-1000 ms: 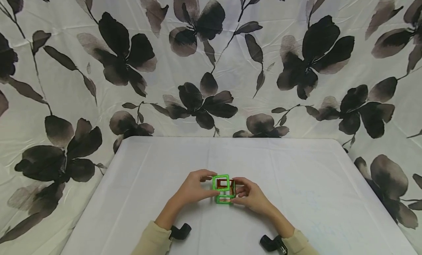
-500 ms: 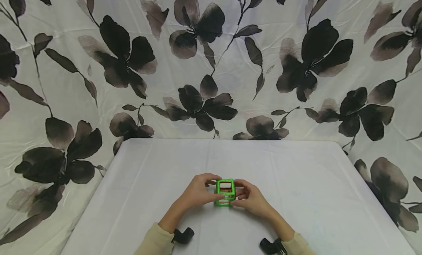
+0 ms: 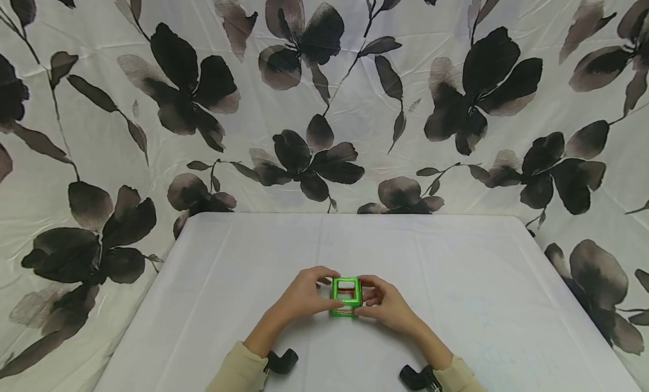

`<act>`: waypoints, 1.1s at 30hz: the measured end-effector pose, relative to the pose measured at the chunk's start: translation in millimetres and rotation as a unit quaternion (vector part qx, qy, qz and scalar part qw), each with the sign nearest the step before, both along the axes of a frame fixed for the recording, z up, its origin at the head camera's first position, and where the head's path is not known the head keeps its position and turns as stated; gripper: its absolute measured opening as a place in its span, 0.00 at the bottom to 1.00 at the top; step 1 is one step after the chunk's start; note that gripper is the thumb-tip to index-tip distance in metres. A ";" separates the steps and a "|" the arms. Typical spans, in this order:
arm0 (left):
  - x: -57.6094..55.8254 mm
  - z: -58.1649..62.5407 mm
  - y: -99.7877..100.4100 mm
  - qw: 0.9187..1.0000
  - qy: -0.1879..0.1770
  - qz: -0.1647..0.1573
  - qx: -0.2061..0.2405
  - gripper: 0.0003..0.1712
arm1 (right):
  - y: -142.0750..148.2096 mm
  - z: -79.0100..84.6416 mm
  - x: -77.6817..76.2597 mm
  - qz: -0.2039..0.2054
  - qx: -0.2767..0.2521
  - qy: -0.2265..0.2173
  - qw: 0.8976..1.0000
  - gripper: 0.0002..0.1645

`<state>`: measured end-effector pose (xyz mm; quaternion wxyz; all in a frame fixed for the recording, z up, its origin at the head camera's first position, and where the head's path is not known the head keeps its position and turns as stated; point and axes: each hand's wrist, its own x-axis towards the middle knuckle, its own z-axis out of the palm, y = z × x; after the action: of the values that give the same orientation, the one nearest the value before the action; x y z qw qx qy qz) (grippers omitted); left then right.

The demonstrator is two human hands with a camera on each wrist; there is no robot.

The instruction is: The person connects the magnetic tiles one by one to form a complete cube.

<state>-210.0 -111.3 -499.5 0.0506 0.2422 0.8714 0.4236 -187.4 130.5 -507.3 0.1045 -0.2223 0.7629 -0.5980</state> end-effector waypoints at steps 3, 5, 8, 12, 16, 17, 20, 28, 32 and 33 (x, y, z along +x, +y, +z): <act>-0.4 -0.6 -0.1 1.000 0.000 -0.004 -0.003 0.32 | -0.2 -0.5 -0.3 -0.002 -0.001 0.002 1.000 0.39; -0.6 -0.5 -0.2 1.000 0.001 -0.004 -0.004 0.32 | -0.1 -0.5 -0.5 -0.003 -0.003 0.001 1.000 0.39; -0.3 -0.5 -0.3 1.000 0.002 -0.005 -0.008 0.32 | 0.0 -1.1 -0.8 -0.001 -0.004 -0.001 1.000 0.39; 0.6 0.2 -0.4 1.000 -0.002 -0.007 -0.008 0.33 | -0.3 -1.1 -0.7 -0.001 -0.004 -0.001 1.000 0.39; 0.6 -1.1 -0.9 1.000 -0.004 -0.009 -0.005 0.33 | -2.0 0.5 0.8 -0.005 -0.002 0.003 1.000 0.40; 0.7 -1.6 -1.2 1.000 -0.004 -0.010 -0.004 0.33 | -2.4 1.0 1.4 -0.006 0.000 0.003 1.000 0.40; 0.6 -3.5 -1.8 1.000 -0.003 -0.012 -0.002 0.34 | -3.0 1.5 2.5 -0.006 0.006 0.007 1.000 0.41; 2.9 -5.5 -1.7 1.000 -0.010 -0.005 0.016 0.35 | -3.5 1.8 2.7 -0.010 0.013 0.014 1.000 0.41; 3.6 -7.5 -1.4 1.000 -0.015 0.001 0.024 0.35 | -3.3 2.6 2.7 -0.010 0.010 0.014 1.000 0.41; 3.6 -7.9 -1.3 0.999 -0.017 0.001 0.027 0.35 | -3.1 2.9 2.9 -0.010 0.010 0.014 1.000 0.41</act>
<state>-206.4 -112.6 -507.4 0.0587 0.2350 0.8591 0.4508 -184.5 127.4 -504.3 0.0905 -0.2217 0.7726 -0.5880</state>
